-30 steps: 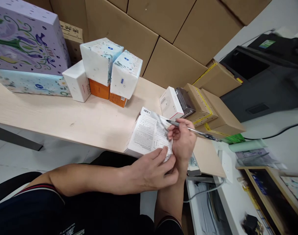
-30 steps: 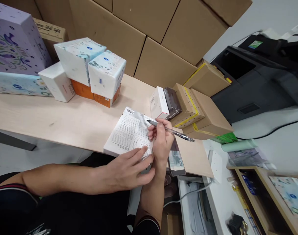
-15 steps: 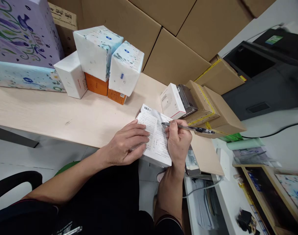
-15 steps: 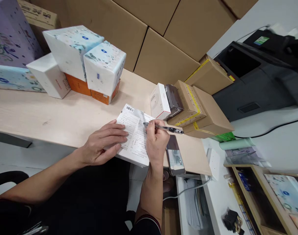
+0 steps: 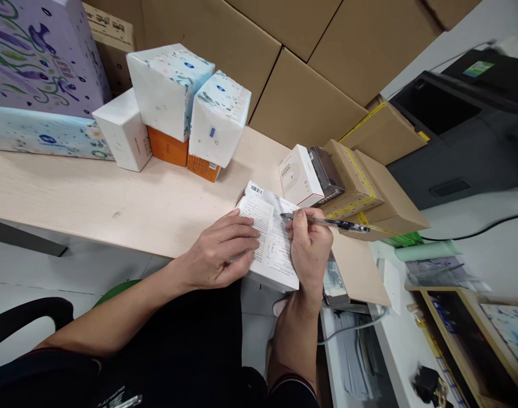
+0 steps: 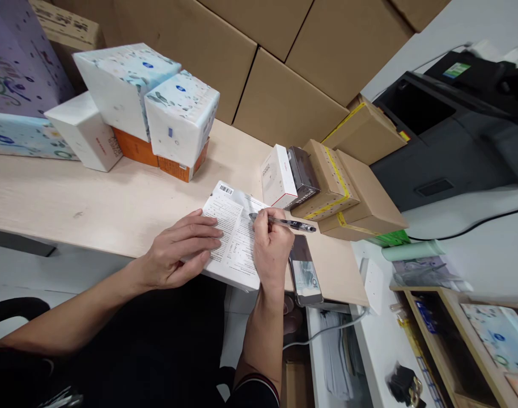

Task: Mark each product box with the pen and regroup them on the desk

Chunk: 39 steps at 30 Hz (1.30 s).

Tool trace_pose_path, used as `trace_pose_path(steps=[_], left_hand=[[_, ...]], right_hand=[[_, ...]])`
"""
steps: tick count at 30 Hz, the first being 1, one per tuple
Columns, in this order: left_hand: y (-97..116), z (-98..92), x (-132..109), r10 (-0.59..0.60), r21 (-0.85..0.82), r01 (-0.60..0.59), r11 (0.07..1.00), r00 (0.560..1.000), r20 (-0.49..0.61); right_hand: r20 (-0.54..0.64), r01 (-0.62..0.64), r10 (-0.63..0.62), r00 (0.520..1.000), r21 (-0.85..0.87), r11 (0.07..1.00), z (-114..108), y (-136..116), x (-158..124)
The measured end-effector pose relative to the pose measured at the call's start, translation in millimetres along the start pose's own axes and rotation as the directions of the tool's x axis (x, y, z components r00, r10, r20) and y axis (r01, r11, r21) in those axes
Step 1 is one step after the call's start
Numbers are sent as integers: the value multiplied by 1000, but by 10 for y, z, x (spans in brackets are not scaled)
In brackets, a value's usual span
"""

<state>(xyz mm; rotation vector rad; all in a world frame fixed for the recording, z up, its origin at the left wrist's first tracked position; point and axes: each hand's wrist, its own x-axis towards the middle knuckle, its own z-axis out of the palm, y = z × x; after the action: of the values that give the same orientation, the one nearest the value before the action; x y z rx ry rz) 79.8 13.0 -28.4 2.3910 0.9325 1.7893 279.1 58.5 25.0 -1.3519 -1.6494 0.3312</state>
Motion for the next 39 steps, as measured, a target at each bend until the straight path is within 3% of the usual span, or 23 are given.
trace_pose_path(steps=[4, 9, 13, 15, 18, 21, 24, 28, 31, 33, 35, 37, 39], left_hand=[[4, 13, -7, -15, 7, 15, 1000, 1000, -9], [14, 39, -16, -6, 43, 7, 999, 999, -40], [24, 39, -20, 1, 95, 5, 995, 998, -59], [18, 34, -18, 8, 132, 0, 991, 998, -66], [-4, 36, -6, 19, 197, -5, 980, 997, -70], [-20, 51, 12, 14, 245, 5, 970, 997, -75], [-17, 63, 26, 10, 279, 10, 960, 997, -71], [-10, 64, 29, 27, 258, -9, 966, 998, -65], [-16, 62, 23, 27, 248, -10, 969, 997, -67], [-19, 62, 19, 30, 246, -12, 969, 997, -72], [-20, 63, 18, 34, 242, -15, 970, 997, -74], [-21, 64, 16, 32, 233, -13, 972, 997, -76], [-24, 69, 12, 31, 224, -12, 975, 996, -82]], right_hand=[[-33, -28, 30, 999, 62, 998, 17, -2, -9], [-286, -59, 159, 945, 330, 942, 59, 10, -95], [-420, -94, 190, 888, 239, 966, -62, 226, -254], [-354, -115, 132, 926, 68, 991, -163, 407, -340], [-79, -47, 25, 997, -281, 958, -263, 632, -413], [150, 11, 86, 985, -549, 836, -233, 700, -372], [248, 56, 139, 959, -644, 763, -119, 668, -259], [249, 76, 84, 965, -571, 817, -99, 642, -215], [132, 12, 88, 987, -616, 788, -327, 656, -335], [18, -149, 232, 972, -719, 679, -562, 682, -445], [-49, -307, 416, 908, -753, 582, -789, 726, -534], [3, -351, 506, 863, -717, 602, -949, 788, -581], [83, -317, 484, 871, -659, 683, -1022, 853, -588]])
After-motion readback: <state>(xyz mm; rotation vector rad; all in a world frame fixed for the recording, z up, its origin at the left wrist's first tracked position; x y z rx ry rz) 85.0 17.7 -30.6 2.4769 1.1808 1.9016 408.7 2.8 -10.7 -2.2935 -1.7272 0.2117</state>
